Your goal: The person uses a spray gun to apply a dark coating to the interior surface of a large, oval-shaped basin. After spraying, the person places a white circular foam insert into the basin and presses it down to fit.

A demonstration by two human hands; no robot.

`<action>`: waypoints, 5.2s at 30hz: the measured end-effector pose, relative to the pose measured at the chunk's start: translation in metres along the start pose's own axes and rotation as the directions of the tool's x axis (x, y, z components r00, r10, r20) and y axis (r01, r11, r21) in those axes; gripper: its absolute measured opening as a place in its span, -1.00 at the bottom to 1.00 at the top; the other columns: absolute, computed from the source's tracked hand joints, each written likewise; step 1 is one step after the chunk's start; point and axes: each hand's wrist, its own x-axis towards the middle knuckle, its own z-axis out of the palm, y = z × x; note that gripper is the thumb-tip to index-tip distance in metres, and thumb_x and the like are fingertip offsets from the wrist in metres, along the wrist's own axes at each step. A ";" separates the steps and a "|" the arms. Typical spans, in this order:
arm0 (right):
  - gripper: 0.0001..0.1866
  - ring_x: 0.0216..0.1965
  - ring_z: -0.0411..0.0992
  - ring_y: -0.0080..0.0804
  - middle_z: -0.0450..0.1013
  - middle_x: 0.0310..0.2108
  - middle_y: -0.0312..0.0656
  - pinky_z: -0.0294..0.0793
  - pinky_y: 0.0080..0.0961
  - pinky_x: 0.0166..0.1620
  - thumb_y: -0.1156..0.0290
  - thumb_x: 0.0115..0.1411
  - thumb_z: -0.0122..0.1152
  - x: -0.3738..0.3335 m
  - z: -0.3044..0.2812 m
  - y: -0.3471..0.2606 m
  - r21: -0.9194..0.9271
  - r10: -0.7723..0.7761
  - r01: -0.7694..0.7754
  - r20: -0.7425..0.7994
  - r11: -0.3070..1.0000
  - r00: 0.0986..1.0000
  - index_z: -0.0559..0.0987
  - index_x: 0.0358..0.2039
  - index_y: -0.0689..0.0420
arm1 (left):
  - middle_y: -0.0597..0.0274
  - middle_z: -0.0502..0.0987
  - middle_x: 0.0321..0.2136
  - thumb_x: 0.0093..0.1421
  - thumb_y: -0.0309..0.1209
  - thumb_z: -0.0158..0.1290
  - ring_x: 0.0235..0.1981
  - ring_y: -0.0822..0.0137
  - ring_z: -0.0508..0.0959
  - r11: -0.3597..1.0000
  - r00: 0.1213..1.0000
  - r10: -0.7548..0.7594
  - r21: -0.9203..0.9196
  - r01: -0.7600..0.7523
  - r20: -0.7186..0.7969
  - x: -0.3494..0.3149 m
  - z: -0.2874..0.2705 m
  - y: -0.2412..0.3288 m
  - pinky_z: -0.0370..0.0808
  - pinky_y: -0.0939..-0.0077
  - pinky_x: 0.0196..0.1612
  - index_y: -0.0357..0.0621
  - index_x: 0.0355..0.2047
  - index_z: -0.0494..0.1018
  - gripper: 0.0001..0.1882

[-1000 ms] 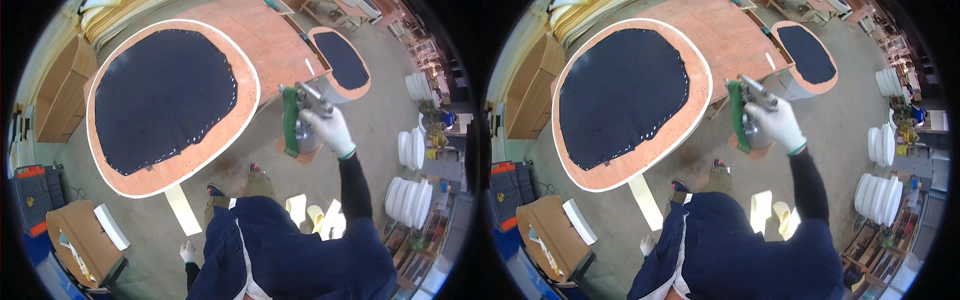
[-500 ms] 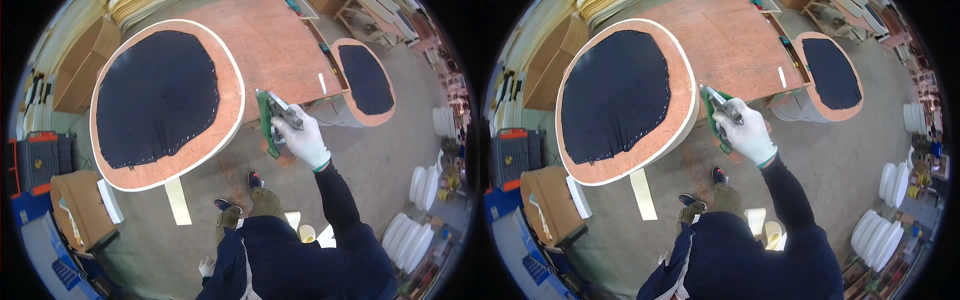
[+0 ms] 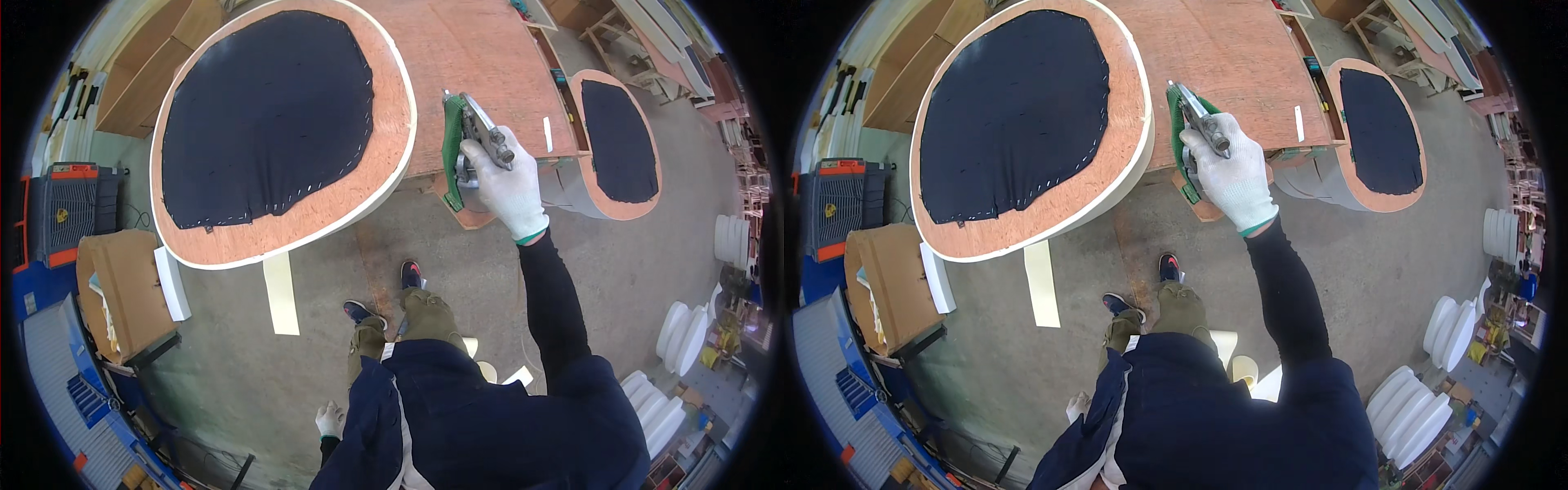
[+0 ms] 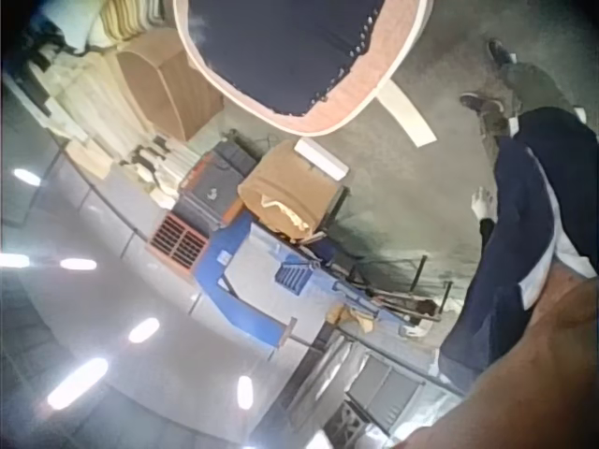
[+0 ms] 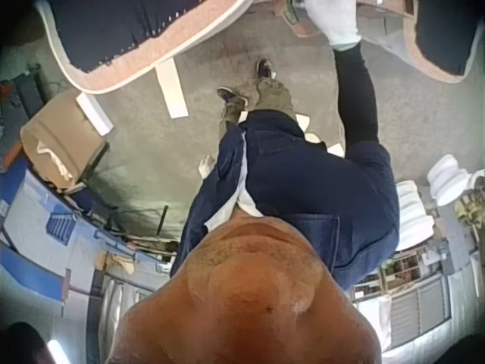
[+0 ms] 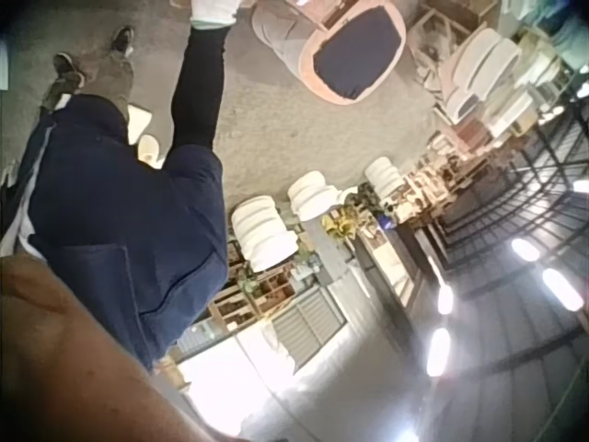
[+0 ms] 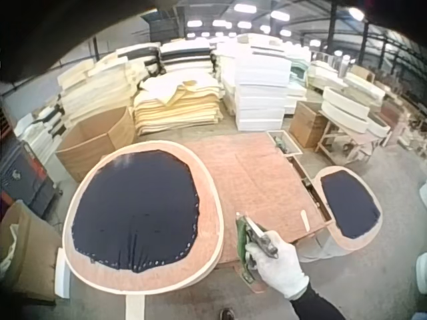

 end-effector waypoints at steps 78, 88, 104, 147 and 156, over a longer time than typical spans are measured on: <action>-0.80 -0.47 0.36 -0.65 0.51 -0.50 -0.14 0.41 -0.59 -0.32 0.40 0.17 0.27 -0.250 0.165 -0.118 -0.141 0.096 -0.048 0.357 0.989 0.929 0.52 -0.24 0.20 | 0.16 0.55 -0.29 0.26 -0.30 0.07 -0.35 0.32 0.58 0.999 0.980 0.006 0.041 -0.014 0.199 0.143 -0.162 -0.064 0.47 0.49 -0.39 -0.29 0.05 0.39 -0.58; -0.75 -0.42 0.46 -0.61 0.54 -0.45 -0.08 0.46 -0.54 -0.29 0.39 0.17 0.28 -0.255 0.217 -0.135 -0.047 0.017 0.005 0.459 0.999 0.888 0.49 -0.19 0.23 | 0.18 0.54 -0.31 0.26 -0.31 0.07 -0.36 0.32 0.57 0.998 0.978 0.008 -0.063 0.005 0.206 0.163 -0.187 -0.082 0.48 0.46 -0.39 -0.29 0.02 0.39 -0.60; -0.78 -0.48 0.36 -0.67 0.49 -0.53 -0.18 0.41 -0.59 -0.36 0.42 0.17 0.27 -0.269 0.207 -0.128 -0.049 0.085 -0.073 0.352 0.996 0.932 0.51 -0.22 0.24 | 0.22 0.51 -0.40 0.26 -0.30 0.09 -0.42 0.36 0.55 0.999 0.969 0.041 -0.033 -0.034 0.242 0.181 -0.183 -0.052 0.47 0.48 -0.42 -0.27 -0.05 0.42 -0.65; -0.70 -0.26 0.44 -0.62 0.54 -0.22 -0.28 0.45 -0.60 -0.17 0.50 0.26 0.18 -0.255 0.121 -0.078 0.018 0.055 -0.052 -0.316 0.998 0.947 0.51 0.00 0.27 | 0.38 0.36 -0.55 0.28 -0.43 0.01 -0.61 0.49 0.39 0.985 0.930 0.174 -0.065 -0.162 0.325 0.175 -0.155 0.018 0.31 0.56 -0.59 -0.24 -0.14 0.41 -0.81; -0.78 -0.35 0.40 -0.67 0.53 -0.32 -0.30 0.42 -0.61 -0.25 0.48 0.23 0.20 -0.231 0.122 -0.082 0.072 0.028 -0.001 -0.379 0.997 0.925 0.54 -0.12 0.25 | 0.34 0.43 -0.49 0.25 -0.31 0.09 -0.54 0.43 0.45 0.975 0.943 0.178 0.077 -0.207 0.281 0.229 -0.172 0.060 0.38 0.52 -0.56 -0.17 -0.13 0.40 -0.75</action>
